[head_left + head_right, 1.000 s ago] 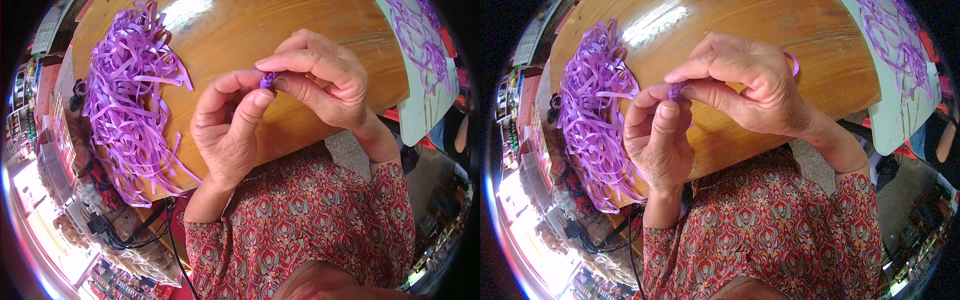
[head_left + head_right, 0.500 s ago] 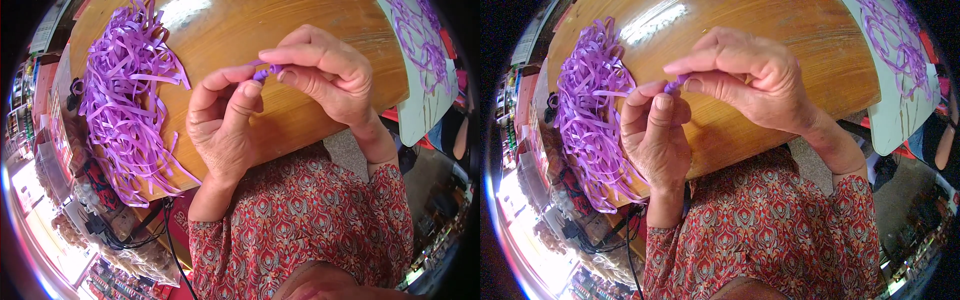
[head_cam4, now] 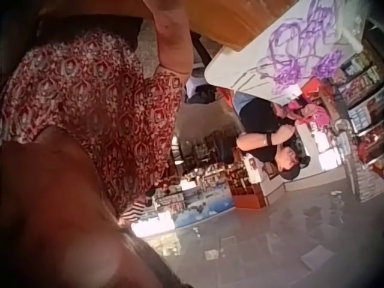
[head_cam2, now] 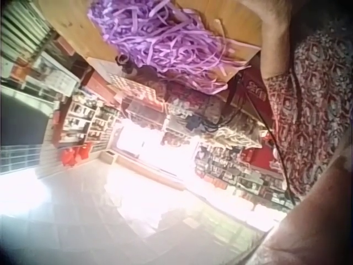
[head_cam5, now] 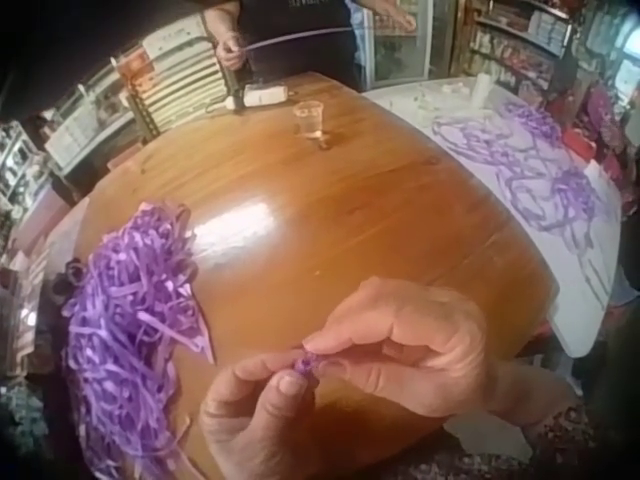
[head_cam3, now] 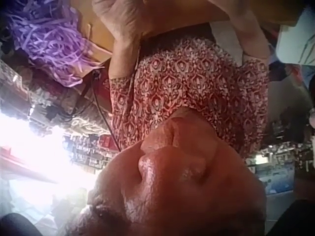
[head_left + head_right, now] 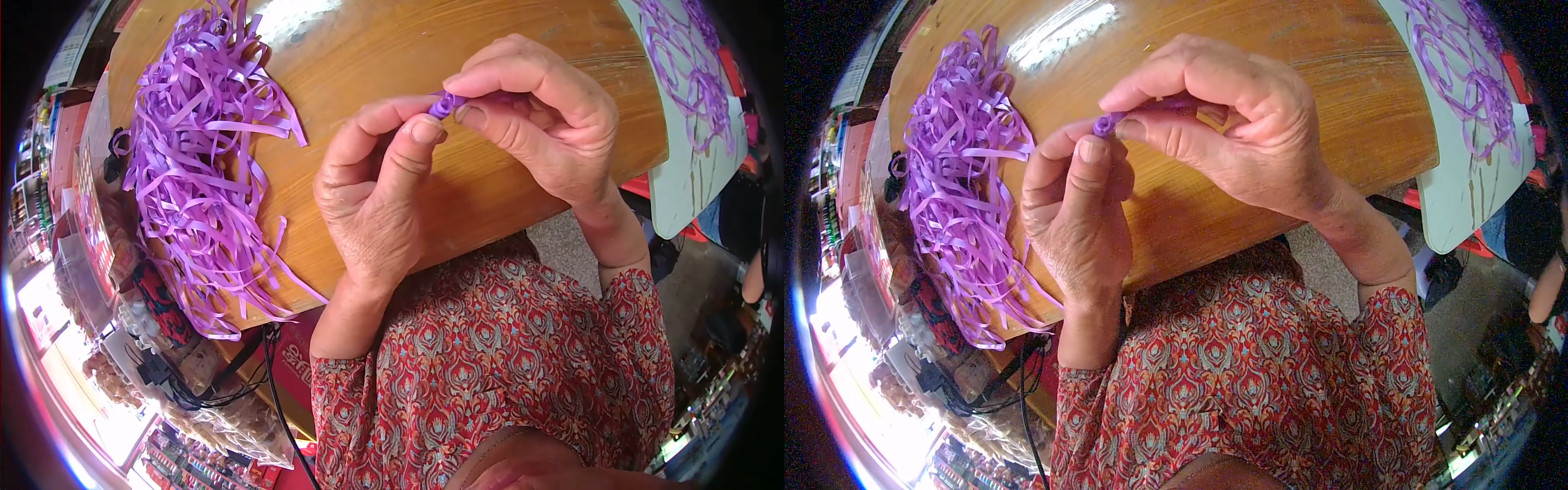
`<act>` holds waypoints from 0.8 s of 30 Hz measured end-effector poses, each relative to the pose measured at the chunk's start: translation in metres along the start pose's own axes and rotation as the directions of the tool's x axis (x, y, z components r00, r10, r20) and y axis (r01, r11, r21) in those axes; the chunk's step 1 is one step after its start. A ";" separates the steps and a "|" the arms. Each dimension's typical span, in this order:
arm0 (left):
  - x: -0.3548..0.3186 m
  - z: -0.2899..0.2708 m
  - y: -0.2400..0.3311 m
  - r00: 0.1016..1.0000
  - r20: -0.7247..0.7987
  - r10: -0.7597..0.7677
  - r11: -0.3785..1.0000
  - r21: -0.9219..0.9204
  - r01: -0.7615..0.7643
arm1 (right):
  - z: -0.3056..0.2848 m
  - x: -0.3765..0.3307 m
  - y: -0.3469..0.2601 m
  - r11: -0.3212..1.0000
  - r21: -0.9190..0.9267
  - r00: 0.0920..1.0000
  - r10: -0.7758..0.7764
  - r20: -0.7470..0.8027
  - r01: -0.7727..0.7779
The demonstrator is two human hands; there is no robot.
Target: The person ties knots in purple ribbons by hand, one at a time, and places the knotted ribbons onto a wooden table.
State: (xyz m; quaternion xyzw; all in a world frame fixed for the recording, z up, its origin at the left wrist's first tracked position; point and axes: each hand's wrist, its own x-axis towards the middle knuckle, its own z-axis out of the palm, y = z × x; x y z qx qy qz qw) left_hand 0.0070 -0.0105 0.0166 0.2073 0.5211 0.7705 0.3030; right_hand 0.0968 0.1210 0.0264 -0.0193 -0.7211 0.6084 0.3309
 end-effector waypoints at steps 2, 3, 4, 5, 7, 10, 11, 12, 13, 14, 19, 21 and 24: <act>0.001 0.001 -0.003 0.999 -0.024 0.042 0.999 0.010 -0.042 | -0.002 0.001 0.001 0.994 -0.089 0.997 -0.057 0.050 0.061; 0.001 0.002 -0.004 0.995 -0.048 0.086 0.996 0.021 -0.085 | -0.003 0.002 0.001 0.994 -0.089 0.997 -0.056 0.050 0.060; 0.001 0.003 -0.003 0.995 -0.049 0.085 0.996 0.022 -0.084 | -0.005 0.003 0.001 0.986 -0.134 0.992 -0.091 0.084 0.102; 0.001 0.004 -0.001 0.995 -0.054 0.086 0.996 0.023 -0.084 | -0.006 0.003 0.001 0.973 -0.178 0.985 -0.124 0.120 0.144; 0.001 0.005 -0.001 0.995 -0.060 0.085 0.996 0.024 -0.084 | -0.005 0.002 0.002 0.985 -0.134 0.991 -0.099 0.094 0.111; 0.000 0.001 -0.004 0.995 -0.042 0.087 0.996 0.007 -0.087 | -0.002 0.001 0.002 0.996 -0.061 0.998 -0.057 0.042 0.059; -0.001 -0.001 -0.004 0.997 -0.023 0.074 0.997 0.001 -0.074 | -0.001 0.001 0.001 0.999 -0.032 0.999 -0.039 0.016 0.039; -0.002 -0.002 -0.004 0.998 -0.004 0.061 0.998 -0.006 -0.061 | 0.000 0.000 0.000 0.999 -0.031 0.999 -0.039 0.017 0.040; -0.002 -0.002 -0.004 0.998 -0.004 0.061 0.998 -0.006 -0.061 | 0.002 -0.002 0.000 0.999 0.042 0.999 0.000 -0.032 0.001; -0.002 -0.002 -0.004 0.998 -0.005 0.055 0.998 0.003 -0.055 | 0.003 -0.003 0.000 0.993 0.116 0.996 0.043 -0.078 -0.034; -0.001 0.000 -0.004 0.999 -0.013 0.044 0.999 0.003 -0.044 | -0.003 -0.001 0.005 0.998 0.021 0.998 -0.057 -0.022 0.058; -0.001 -0.002 -0.005 0.998 -0.015 0.067 0.997 -0.027 -0.067 | -0.004 0.001 0.002 0.998 -0.010 0.998 -0.067 -0.012 0.067; -0.001 -0.002 -0.005 0.997 -0.020 0.068 0.996 -0.049 -0.069 | -0.006 0.003 -0.001 0.961 -0.232 0.988 -0.134 0.072 0.148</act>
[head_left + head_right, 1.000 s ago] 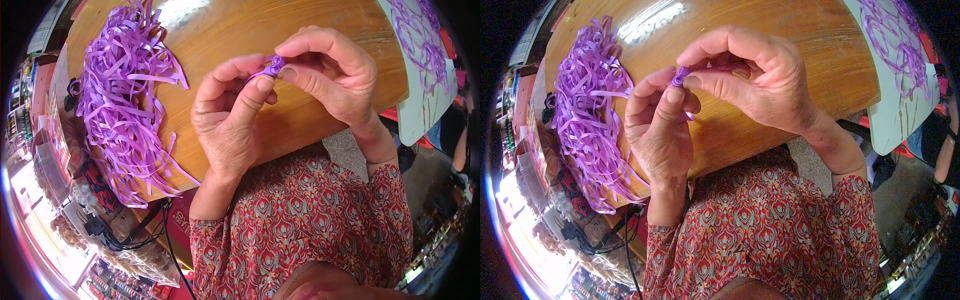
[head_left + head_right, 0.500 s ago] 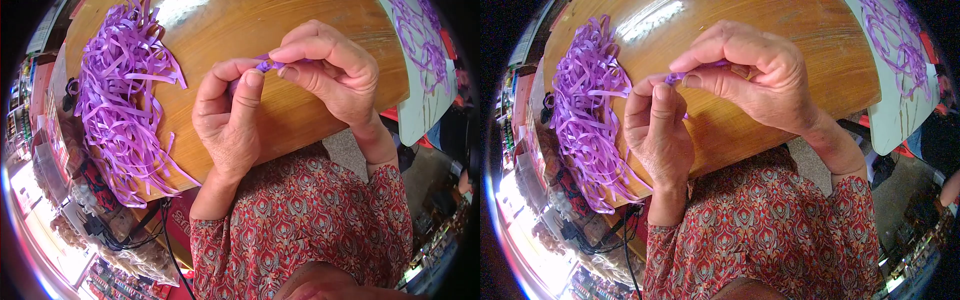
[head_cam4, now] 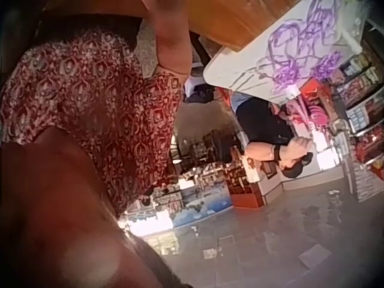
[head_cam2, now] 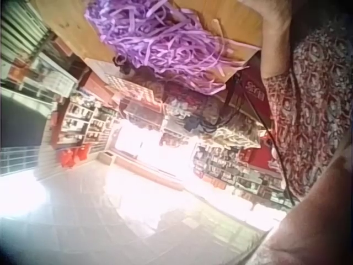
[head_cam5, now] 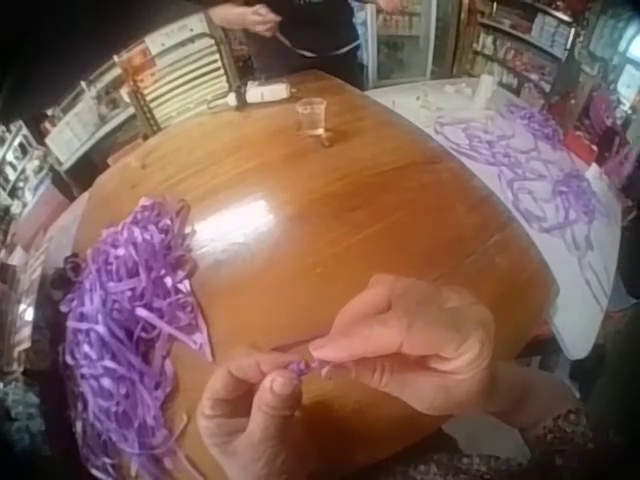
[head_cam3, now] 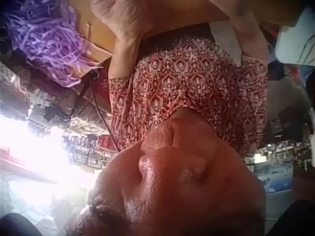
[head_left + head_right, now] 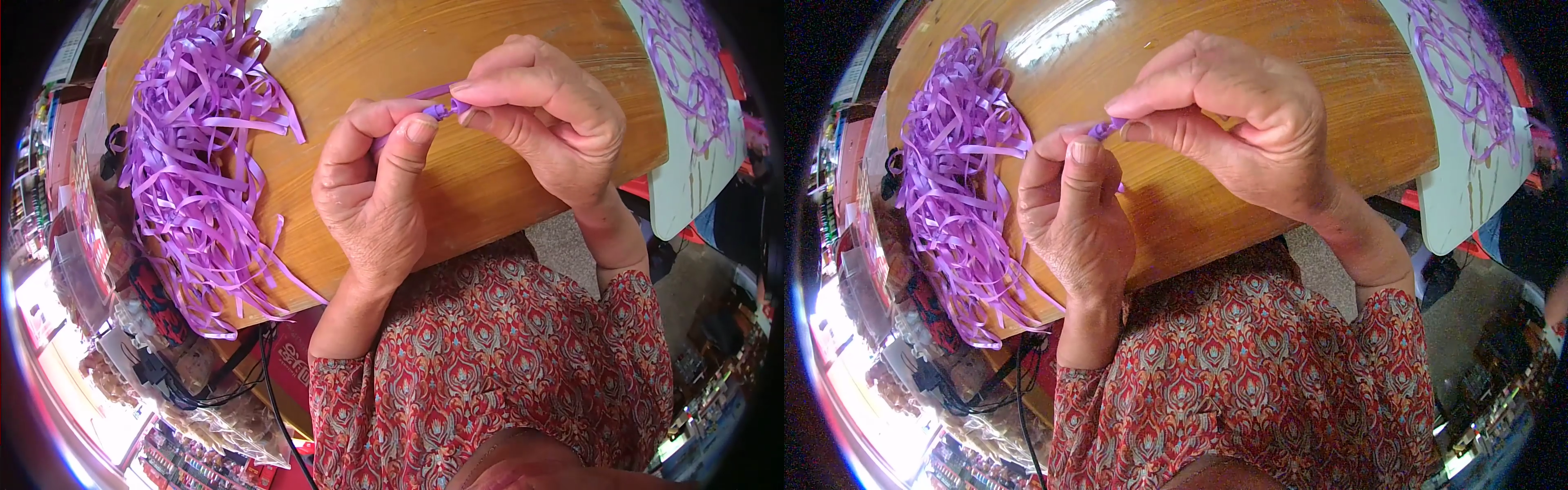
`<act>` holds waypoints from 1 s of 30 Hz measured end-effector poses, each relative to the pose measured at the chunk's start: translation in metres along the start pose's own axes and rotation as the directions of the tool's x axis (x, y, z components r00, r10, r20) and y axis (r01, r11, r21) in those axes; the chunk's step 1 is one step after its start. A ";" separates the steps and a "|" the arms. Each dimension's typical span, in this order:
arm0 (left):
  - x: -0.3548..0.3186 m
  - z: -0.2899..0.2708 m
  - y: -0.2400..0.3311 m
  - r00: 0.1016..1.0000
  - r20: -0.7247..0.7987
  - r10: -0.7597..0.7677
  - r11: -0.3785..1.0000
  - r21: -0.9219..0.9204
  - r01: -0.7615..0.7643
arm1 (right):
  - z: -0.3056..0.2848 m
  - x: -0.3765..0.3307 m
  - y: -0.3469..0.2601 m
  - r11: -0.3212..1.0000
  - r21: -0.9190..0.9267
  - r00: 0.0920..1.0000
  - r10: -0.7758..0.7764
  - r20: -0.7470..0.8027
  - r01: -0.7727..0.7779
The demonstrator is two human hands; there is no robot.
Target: The person ties knots in purple ribbons by hand, one at a time, and places the knotted ribbons onto a wooden table.
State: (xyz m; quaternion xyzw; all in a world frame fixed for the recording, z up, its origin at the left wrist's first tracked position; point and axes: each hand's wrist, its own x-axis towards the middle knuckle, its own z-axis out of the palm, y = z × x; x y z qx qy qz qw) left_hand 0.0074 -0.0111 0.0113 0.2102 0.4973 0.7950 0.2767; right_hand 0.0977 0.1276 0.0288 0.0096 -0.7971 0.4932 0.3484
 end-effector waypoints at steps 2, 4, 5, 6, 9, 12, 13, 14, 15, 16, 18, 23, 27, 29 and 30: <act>0.000 0.000 0.000 1.000 0.000 -0.002 1.000 0.031 0.002 | 0.000 0.000 -0.001 0.995 -0.094 0.999 -0.039 0.009 0.039; 0.000 0.000 0.000 1.000 -0.002 -0.004 0.998 0.062 0.004 | 0.001 -0.001 0.000 0.996 -0.080 0.999 -0.030 -0.010 0.029; 0.000 0.001 -0.001 1.000 0.003 0.007 0.998 0.062 -0.007 | 0.001 -0.001 0.000 0.998 -0.066 0.999 -0.023 -0.030 0.021; 0.000 0.001 -0.001 1.000 0.007 0.017 0.998 0.062 -0.017 | 0.002 -0.002 0.001 0.998 -0.065 0.999 -0.022 -0.029 0.020; 0.000 0.001 -0.002 1.000 0.002 0.030 0.997 0.071 -0.030 | 0.001 -0.002 0.002 0.998 -0.056 0.997 -0.016 -0.069 0.013; 0.000 0.001 0.000 1.000 0.004 0.003 0.998 0.063 -0.004 | -0.001 -0.001 0.001 0.987 -0.137 0.996 -0.089 -0.028 0.085; 0.000 0.001 0.000 1.000 0.004 0.003 0.998 0.063 -0.003 | -0.001 -0.001 0.001 0.985 -0.145 0.995 -0.094 -0.021 0.090; 0.000 0.002 -0.001 1.000 0.001 0.004 0.999 0.054 -0.004 | 0.000 -0.001 0.001 0.983 -0.154 0.995 -0.099 -0.014 0.096; 0.000 0.002 -0.001 1.000 -0.003 0.005 0.999 0.046 -0.005 | 0.000 -0.001 0.001 0.984 -0.154 0.995 -0.099 -0.015 0.095; 0.000 0.002 -0.002 1.000 -0.003 0.005 0.999 0.047 -0.005 | 0.000 -0.001 0.001 0.977 -0.181 0.993 -0.115 -0.013 0.111; 0.001 0.001 -0.002 1.000 -0.005 0.017 0.998 0.053 -0.016 | 0.001 -0.001 0.001 0.970 -0.207 0.991 -0.131 -0.010 0.126; 0.002 0.002 -0.001 1.000 0.000 0.027 0.998 0.061 -0.027 | 0.002 0.000 0.000 0.969 -0.219 0.992 -0.125 -0.022 0.118; 0.002 0.002 -0.001 1.000 -0.008 0.005 0.997 0.083 -0.004 | 0.003 0.000 0.002 0.971 -0.202 0.991 -0.131 -0.015 0.125; 0.002 0.002 -0.001 1.000 0.002 0.018 0.994 0.108 -0.018 | 0.002 0.000 0.002 0.965 -0.222 0.990 -0.143 -0.005 0.138; 0.002 0.001 0.000 0.999 0.013 0.032 0.991 0.133 -0.034 | 0.002 0.000 0.002 0.966 -0.221 0.990 -0.141 -0.006 0.136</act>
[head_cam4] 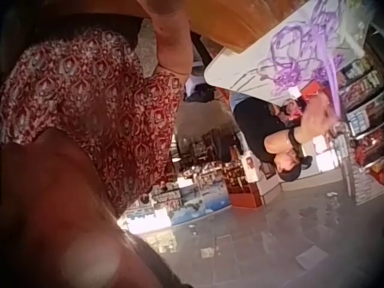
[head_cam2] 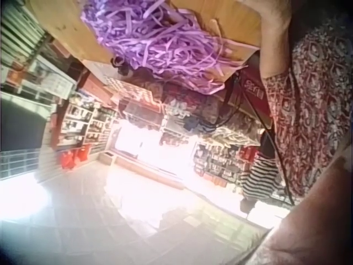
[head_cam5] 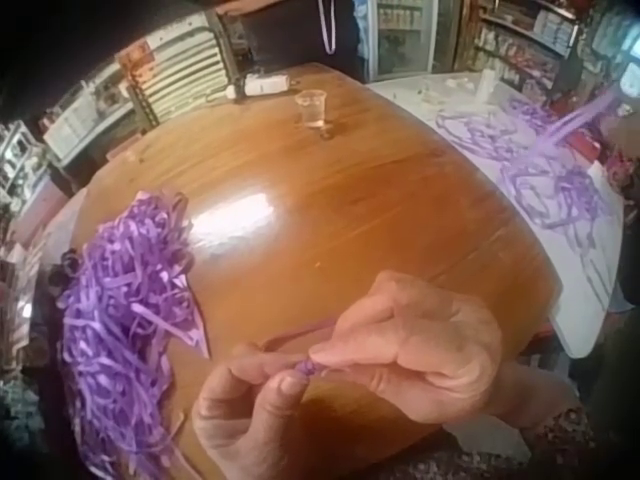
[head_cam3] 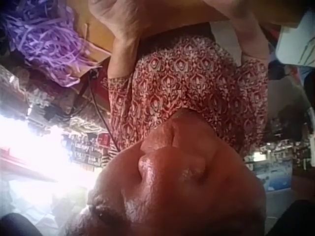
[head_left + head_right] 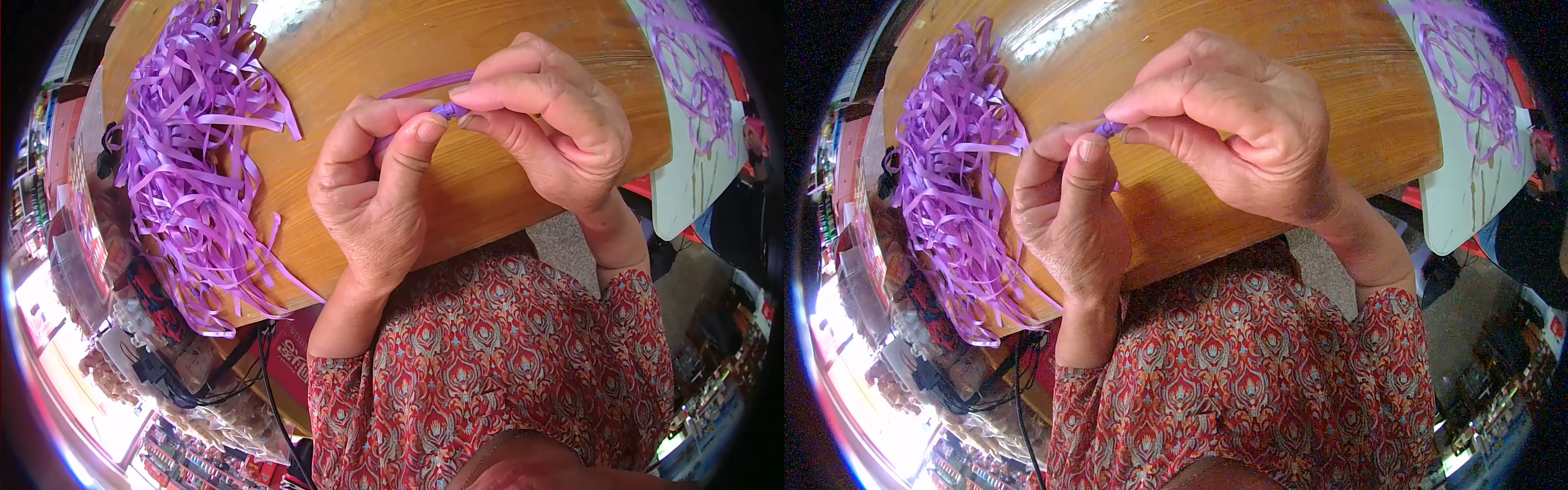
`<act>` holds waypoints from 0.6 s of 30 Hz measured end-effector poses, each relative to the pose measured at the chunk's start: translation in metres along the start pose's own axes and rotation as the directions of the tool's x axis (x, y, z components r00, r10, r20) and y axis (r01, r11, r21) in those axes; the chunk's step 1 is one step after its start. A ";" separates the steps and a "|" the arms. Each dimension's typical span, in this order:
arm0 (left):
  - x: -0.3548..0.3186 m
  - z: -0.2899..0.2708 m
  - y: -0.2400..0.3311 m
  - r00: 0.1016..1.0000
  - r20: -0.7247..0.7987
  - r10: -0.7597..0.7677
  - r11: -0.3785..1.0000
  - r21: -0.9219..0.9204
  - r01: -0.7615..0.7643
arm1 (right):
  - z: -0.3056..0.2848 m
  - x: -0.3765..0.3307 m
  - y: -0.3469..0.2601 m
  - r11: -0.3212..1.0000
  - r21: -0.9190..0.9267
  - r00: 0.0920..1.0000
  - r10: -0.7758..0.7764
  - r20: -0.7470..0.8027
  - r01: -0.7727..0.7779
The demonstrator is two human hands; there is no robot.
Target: The person ties knots in purple ribbons by hand, one at a time, and places the knotted ribbons onto a wooden table.
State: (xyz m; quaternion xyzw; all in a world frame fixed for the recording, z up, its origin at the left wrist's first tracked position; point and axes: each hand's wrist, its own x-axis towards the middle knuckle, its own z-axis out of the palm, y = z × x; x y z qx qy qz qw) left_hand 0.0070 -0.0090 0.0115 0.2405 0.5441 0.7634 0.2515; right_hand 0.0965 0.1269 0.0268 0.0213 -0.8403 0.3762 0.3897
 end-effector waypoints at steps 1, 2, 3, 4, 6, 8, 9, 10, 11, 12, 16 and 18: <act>0.000 -0.001 0.000 1.000 0.000 -0.001 1.000 0.001 0.001 | 0.000 0.000 0.000 1.000 0.012 1.000 0.003 0.008 -0.003; 0.000 -0.002 0.000 0.999 0.010 0.041 0.997 0.058 -0.041 | -0.001 0.000 0.000 1.000 0.024 1.000 0.006 0.016 -0.007; 0.000 -0.003 0.000 0.996 0.023 0.082 0.990 0.116 -0.084 | -0.001 0.000 0.000 1.000 0.025 1.000 0.007 0.016 -0.008; 0.000 -0.003 0.001 0.996 0.024 0.080 0.990 0.116 -0.083 | -0.002 0.000 0.001 1.000 0.014 1.000 -0.015 0.026 0.015; 0.000 -0.004 0.004 0.988 0.050 0.143 0.962 0.229 -0.151 | -0.003 0.000 0.001 0.999 0.003 0.999 -0.036 0.037 0.036; 0.002 -0.007 0.005 0.988 0.083 0.127 0.961 0.238 -0.143 | -0.004 0.000 0.001 0.998 -0.012 0.997 -0.053 0.056 0.054; 0.003 -0.008 0.006 0.987 0.114 0.113 0.959 0.247 -0.138 | -0.005 0.001 0.001 0.999 -0.012 0.997 -0.051 0.056 0.052; 0.003 -0.008 0.007 0.987 0.114 0.110 0.959 0.247 -0.136 | -0.006 0.001 0.002 0.999 0.005 0.996 -0.054 0.076 0.054; 0.003 -0.007 0.009 0.991 0.113 0.068 0.973 0.213 -0.091 | -0.006 0.002 0.003 0.998 0.023 0.994 -0.058 0.095 0.056; 0.003 -0.007 0.010 0.993 0.112 0.025 0.983 0.178 -0.045 | -0.006 0.001 0.003 0.998 0.025 0.994 -0.055 0.096 0.052; 0.005 -0.008 0.009 0.993 0.113 0.015 0.984 0.172 -0.034 | -0.003 0.002 0.004 0.999 0.029 0.994 -0.028 0.102 0.026; 0.003 -0.007 0.013 0.995 0.095 0.044 0.968 0.243 -0.066 | -0.004 0.003 0.000 0.999 -0.001 0.995 -0.045 0.091 0.045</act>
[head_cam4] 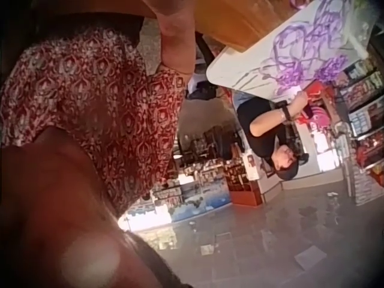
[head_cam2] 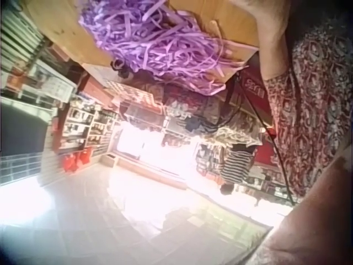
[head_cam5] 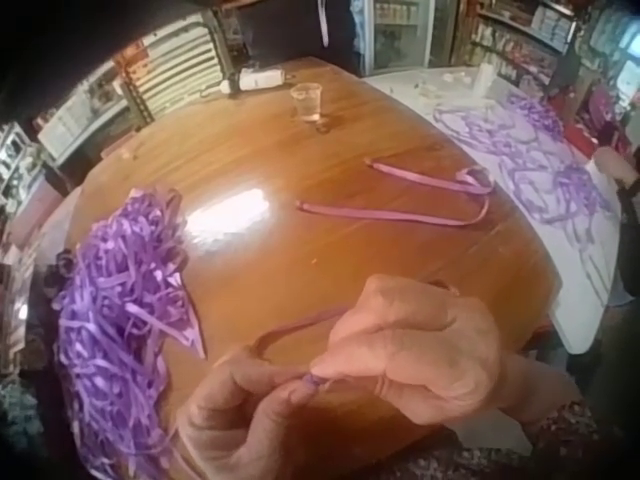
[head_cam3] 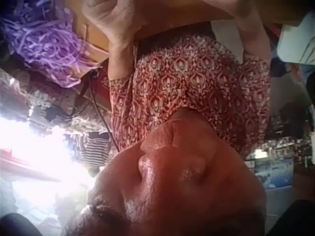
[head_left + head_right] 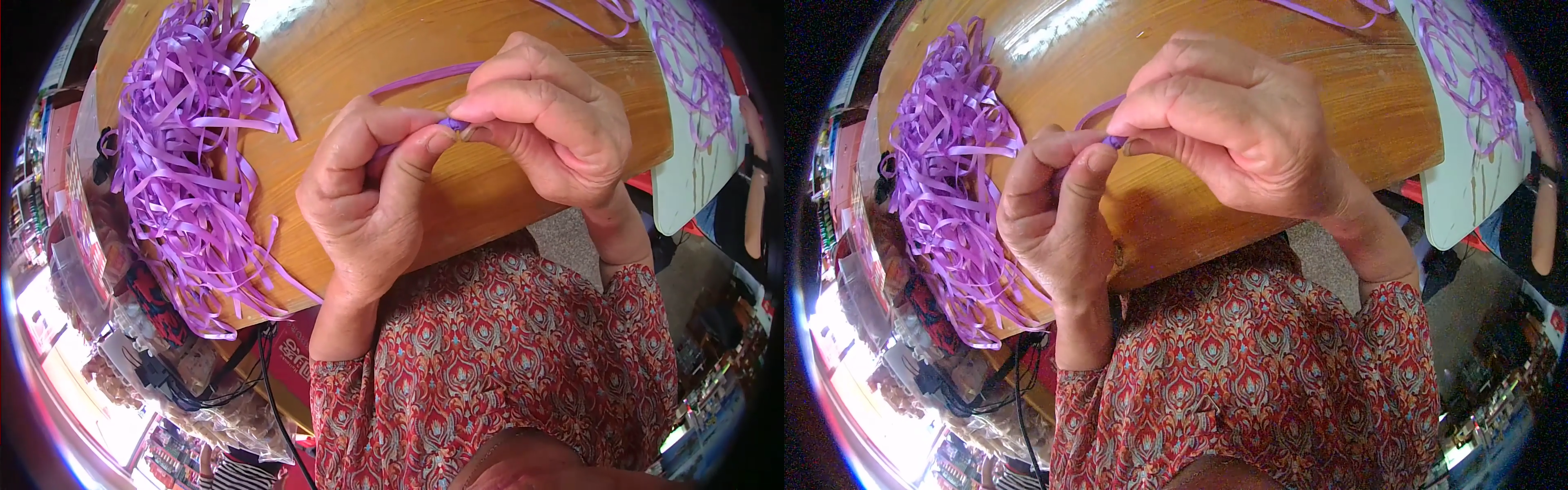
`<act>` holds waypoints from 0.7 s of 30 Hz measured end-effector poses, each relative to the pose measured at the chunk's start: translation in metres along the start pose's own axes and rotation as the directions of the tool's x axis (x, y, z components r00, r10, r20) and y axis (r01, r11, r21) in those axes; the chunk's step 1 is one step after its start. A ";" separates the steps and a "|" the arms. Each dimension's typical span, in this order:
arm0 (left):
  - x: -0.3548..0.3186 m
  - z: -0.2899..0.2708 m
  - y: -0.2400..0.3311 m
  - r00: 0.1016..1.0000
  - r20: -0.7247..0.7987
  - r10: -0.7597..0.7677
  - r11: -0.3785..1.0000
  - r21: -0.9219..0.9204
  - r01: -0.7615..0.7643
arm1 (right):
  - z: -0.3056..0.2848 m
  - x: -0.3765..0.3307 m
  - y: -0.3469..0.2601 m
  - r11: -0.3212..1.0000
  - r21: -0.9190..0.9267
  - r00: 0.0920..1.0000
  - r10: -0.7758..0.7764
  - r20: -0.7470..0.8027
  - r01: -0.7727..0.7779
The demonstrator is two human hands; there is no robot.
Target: The person ties knots in purple ribbons by hand, one at a time, and places the knotted ribbons onto a wooden table.
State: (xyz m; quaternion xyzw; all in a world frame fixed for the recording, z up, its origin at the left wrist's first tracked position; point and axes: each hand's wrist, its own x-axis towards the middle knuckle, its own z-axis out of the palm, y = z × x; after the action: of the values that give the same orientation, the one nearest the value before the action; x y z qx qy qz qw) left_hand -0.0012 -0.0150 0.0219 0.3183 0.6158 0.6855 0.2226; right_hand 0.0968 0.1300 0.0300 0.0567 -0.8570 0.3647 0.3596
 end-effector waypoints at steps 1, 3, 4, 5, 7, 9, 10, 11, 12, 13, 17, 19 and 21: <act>0.002 0.000 -0.001 1.000 0.005 0.006 1.000 -0.006 -0.006 | 0.000 0.001 0.002 1.000 0.004 1.000 0.002 -0.013 -0.002; 0.002 0.001 -0.002 0.999 -0.031 0.006 0.999 0.034 -0.005 | 0.000 0.002 0.003 1.000 -0.008 1.000 -0.005 -0.029 0.005; 0.002 0.002 -0.006 0.999 -0.025 0.022 0.999 0.024 -0.022 | 0.002 0.001 0.006 1.000 0.011 1.000 -0.001 -0.031 0.001; 0.001 0.002 -0.009 0.996 -0.058 -0.062 0.997 -0.047 0.059 | 0.003 0.000 0.008 1.000 0.029 0.999 0.001 -0.033 0.000; -0.001 0.003 -0.010 0.988 -0.076 -0.132 0.984 -0.127 0.122 | 0.006 -0.002 0.008 0.999 0.036 0.999 0.003 -0.053 -0.001; -0.003 0.004 -0.008 0.971 -0.072 -0.229 0.964 -0.157 0.215 | 0.008 -0.002 0.007 0.999 0.049 0.996 0.017 -0.088 -0.013; -0.004 0.005 -0.008 0.957 -0.067 -0.283 0.948 -0.172 0.269 | 0.008 -0.003 0.006 0.999 0.037 0.996 0.012 -0.090 -0.009; -0.003 0.006 -0.009 0.955 -0.053 -0.293 0.936 -0.221 0.275 | 0.008 -0.003 0.005 0.999 0.035 0.996 0.025 -0.085 -0.022; -0.003 0.006 -0.010 0.957 -0.045 -0.285 0.937 -0.225 0.268 | 0.008 -0.004 0.004 0.999 0.034 0.996 0.039 -0.080 -0.036; -0.002 0.009 -0.009 0.947 -0.051 -0.316 0.922 -0.251 0.294 | 0.007 -0.004 0.004 0.999 0.021 0.996 0.034 -0.083 -0.032; -0.005 0.002 -0.020 0.928 0.051 -0.369 0.886 -0.284 0.368 | 0.010 -0.007 0.007 0.999 0.045 0.992 0.027 -0.121 -0.021; -0.007 0.001 -0.017 0.937 0.050 -0.347 0.910 -0.226 0.349 | 0.009 -0.006 0.008 0.998 0.057 0.991 0.029 -0.133 -0.021; -0.006 0.000 -0.017 0.944 0.043 -0.327 0.930 -0.164 0.330 | 0.009 -0.005 0.007 0.996 0.086 0.993 0.027 -0.118 -0.017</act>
State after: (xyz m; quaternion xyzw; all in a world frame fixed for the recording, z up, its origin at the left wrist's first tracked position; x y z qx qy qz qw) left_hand 0.0015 -0.0162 0.0041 0.1961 0.5981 0.6860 0.3650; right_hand 0.0932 0.1284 0.0184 0.0405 -0.8183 0.4074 0.4034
